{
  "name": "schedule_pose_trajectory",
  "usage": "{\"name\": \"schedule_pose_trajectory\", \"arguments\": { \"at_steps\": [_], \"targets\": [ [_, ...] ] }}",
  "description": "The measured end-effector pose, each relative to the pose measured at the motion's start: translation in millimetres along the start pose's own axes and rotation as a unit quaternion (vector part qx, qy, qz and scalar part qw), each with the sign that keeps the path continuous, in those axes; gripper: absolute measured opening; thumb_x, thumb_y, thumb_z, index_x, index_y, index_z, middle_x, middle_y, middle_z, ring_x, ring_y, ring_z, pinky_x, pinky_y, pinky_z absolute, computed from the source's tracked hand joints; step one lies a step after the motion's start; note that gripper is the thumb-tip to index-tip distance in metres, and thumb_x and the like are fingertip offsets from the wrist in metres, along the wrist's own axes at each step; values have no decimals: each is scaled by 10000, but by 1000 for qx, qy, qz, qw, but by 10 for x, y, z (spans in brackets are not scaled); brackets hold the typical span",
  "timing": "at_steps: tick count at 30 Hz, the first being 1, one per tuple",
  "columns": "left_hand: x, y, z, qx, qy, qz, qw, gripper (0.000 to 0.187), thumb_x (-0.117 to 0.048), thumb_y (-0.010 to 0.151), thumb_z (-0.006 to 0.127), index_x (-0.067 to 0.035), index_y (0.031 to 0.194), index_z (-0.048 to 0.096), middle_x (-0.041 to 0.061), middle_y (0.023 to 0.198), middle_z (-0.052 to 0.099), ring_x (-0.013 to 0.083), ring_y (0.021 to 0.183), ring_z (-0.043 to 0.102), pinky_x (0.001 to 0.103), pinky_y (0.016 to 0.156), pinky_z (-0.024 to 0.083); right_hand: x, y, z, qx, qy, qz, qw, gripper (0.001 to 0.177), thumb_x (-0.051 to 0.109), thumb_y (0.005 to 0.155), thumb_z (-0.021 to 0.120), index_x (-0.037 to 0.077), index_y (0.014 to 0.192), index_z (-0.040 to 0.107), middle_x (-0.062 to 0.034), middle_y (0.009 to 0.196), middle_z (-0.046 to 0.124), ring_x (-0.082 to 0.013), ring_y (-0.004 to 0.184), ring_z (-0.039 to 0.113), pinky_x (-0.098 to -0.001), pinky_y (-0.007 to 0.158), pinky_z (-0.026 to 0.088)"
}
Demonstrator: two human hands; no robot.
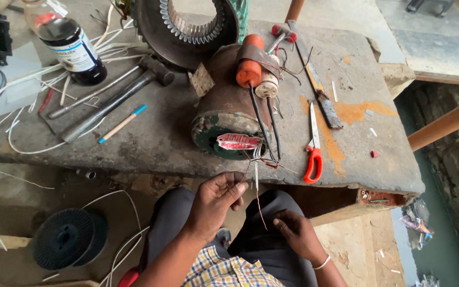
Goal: The person uses red-handled scissors to strip insulation from wires connected to a motor component. They then twist the exposed wire ends together by hand and place the scissors on the table.
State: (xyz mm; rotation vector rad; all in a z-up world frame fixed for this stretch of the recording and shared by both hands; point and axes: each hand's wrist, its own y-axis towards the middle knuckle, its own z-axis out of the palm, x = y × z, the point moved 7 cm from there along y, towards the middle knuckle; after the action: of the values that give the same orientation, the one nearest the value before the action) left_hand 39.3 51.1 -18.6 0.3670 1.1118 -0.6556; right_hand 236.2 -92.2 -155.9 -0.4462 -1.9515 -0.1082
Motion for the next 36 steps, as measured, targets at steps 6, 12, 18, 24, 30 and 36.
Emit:
{"name": "schedule_pose_trajectory", "arguments": {
  "at_steps": [6, 12, 18, 24, 30, 36],
  "targets": [
    [100, 13, -99, -27, 22, -10, 999, 144, -91, 935, 722, -13, 1055, 736, -18, 820, 687, 52, 678, 604, 208, 605, 475, 58, 1, -13, 0, -30, -7, 1000, 212, 201, 906, 720, 14, 1005, 713, -92, 807, 755, -138, 751, 653, -314, 720, 559],
    [98, -15, -122, -30, 44, 5, 999, 116, -94, 932, 726, -16, 1015, 744, -26, 814, 696, 47, 669, 596, 208, 594, 467, 189, -35, -39, -5, -64, 9, 998, 230, 230, 894, 730, 27, 1002, 724, -113, 769, 742, -163, 704, 650, -325, 683, 551],
    [43, -88, -165, -55, 147, 18, 987, 110, -103, 916, 741, -39, 1002, 763, -2, 785, 708, 55, 667, 617, 216, 598, 509, 211, -62, -40, -1, -79, 38, 996, 222, 238, 896, 729, 45, 1007, 729, -111, 768, 749, -167, 702, 661, -321, 686, 549],
    [-136, -3, -201, -72, 14, 1, 997, 180, -179, 952, 666, -47, 1050, 738, 31, 877, 733, 94, 681, 637, 240, 613, 517, 237, -55, -29, 1, -59, -2, 998, 214, 234, 895, 726, 42, 988, 727, -112, 775, 758, -171, 717, 693, -324, 698, 563],
    [-165, 58, 175, 31, -117, -73, 990, 210, -250, 963, 669, -47, 998, 713, 56, 858, 707, 150, 724, 659, 285, 613, 526, 213, -44, -53, -16, -80, -11, 997, 239, 249, 879, 742, 42, 998, 721, -115, 821, 774, -193, 748, 733, -333, 713, 568],
    [-42, 108, 341, 56, -202, -101, 973, 172, -237, 967, 666, -68, 986, 697, 46, 867, 693, 141, 731, 657, 277, 628, 530, 207, -54, -49, -8, -73, -5, 997, 235, 249, 886, 732, 48, 1008, 722, -110, 822, 773, -184, 735, 721, -327, 705, 566]
  ]
}}
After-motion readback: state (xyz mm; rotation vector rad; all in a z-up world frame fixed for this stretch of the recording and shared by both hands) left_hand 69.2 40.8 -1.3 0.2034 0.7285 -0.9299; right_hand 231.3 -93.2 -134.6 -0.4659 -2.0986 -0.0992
